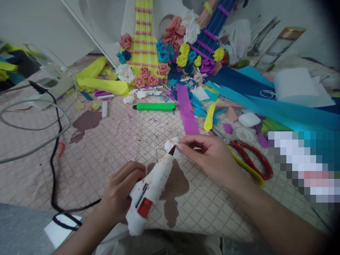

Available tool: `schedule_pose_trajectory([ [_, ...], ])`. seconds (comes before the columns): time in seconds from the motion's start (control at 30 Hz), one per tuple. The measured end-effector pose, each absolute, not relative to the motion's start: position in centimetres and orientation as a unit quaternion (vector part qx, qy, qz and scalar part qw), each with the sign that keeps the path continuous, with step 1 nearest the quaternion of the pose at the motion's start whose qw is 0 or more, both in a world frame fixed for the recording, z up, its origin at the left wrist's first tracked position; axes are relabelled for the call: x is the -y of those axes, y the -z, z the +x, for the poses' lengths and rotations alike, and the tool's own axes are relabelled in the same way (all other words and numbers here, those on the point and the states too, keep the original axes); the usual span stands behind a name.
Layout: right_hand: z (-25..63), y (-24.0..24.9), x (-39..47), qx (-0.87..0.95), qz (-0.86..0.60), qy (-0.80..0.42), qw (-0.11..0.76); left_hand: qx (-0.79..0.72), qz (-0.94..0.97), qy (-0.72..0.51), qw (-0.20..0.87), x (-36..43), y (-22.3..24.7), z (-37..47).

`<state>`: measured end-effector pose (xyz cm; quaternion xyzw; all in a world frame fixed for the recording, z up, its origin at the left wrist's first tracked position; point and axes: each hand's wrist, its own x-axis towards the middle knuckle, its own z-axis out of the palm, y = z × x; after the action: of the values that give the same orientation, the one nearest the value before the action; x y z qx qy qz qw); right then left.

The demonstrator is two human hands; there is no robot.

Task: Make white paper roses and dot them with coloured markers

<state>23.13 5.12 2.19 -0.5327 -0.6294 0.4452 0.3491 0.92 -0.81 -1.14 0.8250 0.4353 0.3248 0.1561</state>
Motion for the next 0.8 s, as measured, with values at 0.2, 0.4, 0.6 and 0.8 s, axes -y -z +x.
schedule_pose_trajectory([
  [0.2,23.0,-2.43,-5.06,0.633,-0.538,-0.429,0.354,-0.445,0.822,-0.321,0.153,0.92,1.07,0.94],
  [0.4,22.89,-2.22,-4.96,0.652,-0.544,-0.385,0.361,-0.443,0.824,-0.323,0.145,0.92,1.1,0.84],
  [0.6,22.85,-1.92,-4.53,0.725,-0.515,-0.242,0.389,-0.445,0.826,-0.322,0.127,0.86,1.21,0.77],
  [0.8,22.79,-2.0,-4.49,0.763,-0.5,-0.163,0.376,-0.456,0.825,-0.315,0.109,0.89,0.97,0.82],
])
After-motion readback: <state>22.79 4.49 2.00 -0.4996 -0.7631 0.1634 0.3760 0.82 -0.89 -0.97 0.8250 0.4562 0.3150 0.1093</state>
